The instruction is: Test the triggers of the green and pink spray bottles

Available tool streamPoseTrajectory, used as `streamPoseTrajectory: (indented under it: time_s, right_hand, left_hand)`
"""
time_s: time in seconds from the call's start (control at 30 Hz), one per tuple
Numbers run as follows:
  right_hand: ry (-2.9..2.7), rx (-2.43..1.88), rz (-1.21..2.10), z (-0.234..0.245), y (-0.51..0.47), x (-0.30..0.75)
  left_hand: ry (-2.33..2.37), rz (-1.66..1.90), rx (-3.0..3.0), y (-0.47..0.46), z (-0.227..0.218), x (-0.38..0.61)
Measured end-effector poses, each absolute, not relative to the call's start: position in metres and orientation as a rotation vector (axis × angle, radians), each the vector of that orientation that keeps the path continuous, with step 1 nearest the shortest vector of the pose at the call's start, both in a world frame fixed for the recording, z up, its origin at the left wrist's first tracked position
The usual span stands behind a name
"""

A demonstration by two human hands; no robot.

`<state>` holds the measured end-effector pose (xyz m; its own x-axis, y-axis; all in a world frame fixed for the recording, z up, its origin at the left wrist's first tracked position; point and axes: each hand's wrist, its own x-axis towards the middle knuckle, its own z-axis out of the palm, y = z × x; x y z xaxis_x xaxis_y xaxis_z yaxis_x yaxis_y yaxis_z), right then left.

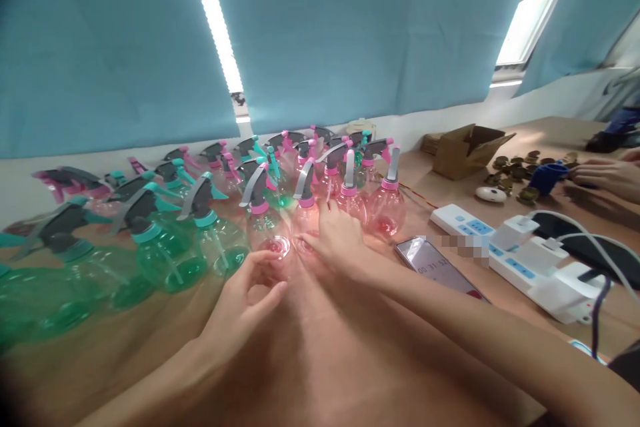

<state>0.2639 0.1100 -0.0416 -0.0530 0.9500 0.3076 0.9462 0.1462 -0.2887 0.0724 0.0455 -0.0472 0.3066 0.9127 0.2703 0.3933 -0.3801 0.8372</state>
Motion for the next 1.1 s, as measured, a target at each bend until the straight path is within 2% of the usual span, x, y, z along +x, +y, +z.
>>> streamPoseTrajectory:
  time_s: [0.17,0.37,0.63,0.8,1.1]
  right_hand:
    - [-1.995,-1.894,-0.007,-0.040,0.113,0.256]
    - [-2.004,-1.798,0.014,-0.037,0.102,0.261]
    - [-1.826,-1.724,0.000,-0.027,0.073,0.317]
    - [-1.713,-1.726,0.063,-0.028,0.093,0.347]
    - [-1.740,-1.716,0.204,-0.030,0.124,0.333]
  left_hand:
    - [1.170,0.981,1.900,0.046,-0.047,0.074]
    - [1.119,0.975,1.878,0.050,-0.050,0.078]
    - [1.098,0.916,1.878,0.057,-0.046,0.095]
    - [1.061,0.921,1.833,0.057,-0.042,0.109]
    - [1.041,0.896,1.814,0.055,-0.034,0.128]
